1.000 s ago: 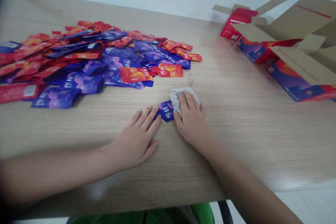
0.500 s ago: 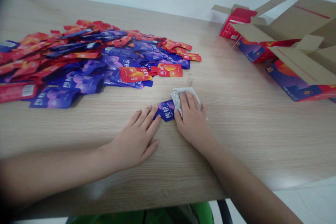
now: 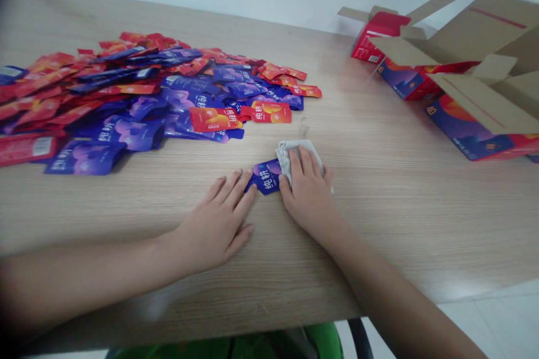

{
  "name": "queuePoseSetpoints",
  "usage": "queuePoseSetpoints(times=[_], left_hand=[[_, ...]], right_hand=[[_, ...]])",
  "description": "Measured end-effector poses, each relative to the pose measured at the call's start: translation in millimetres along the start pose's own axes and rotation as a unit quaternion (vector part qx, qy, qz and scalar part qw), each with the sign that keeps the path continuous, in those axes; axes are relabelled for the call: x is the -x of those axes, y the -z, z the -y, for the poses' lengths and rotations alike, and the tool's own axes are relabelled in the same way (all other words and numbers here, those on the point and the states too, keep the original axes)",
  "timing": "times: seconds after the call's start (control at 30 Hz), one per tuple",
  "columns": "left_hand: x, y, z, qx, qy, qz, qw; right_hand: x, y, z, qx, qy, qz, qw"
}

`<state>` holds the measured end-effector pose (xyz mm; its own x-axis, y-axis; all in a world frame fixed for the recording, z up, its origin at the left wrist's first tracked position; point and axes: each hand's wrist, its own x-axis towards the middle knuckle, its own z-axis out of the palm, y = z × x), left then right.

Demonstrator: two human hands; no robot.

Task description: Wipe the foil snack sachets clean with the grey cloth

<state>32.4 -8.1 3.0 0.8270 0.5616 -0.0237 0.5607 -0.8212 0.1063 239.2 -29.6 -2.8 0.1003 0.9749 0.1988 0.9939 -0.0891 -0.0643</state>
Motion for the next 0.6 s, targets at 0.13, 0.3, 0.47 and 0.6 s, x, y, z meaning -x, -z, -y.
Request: queuePoseSetpoints(times=[0.13, 0.3, 0.47, 0.6], left_hand=[[0, -0.3, 0, -0.002, -0.001, -0.003, 1.0], [1, -0.6, 0, 0.001, -0.002, -0.009, 1.0], [1, -1.1, 0, -0.002, 0.0, -0.008, 1.0], [0, -1.7, 0, -0.004, -0.002, -0.014, 1.0]], right_hand=[[8, 3, 20, -0.002, 0.087, 0.007, 0.996], [8, 6, 19, -0.025, 0.123, 0.026, 0.992], [9, 0, 11, -0.003, 0.019, -0.009, 1.0], [18, 2, 31, -0.009, 0.08, 0.008, 0.997]])
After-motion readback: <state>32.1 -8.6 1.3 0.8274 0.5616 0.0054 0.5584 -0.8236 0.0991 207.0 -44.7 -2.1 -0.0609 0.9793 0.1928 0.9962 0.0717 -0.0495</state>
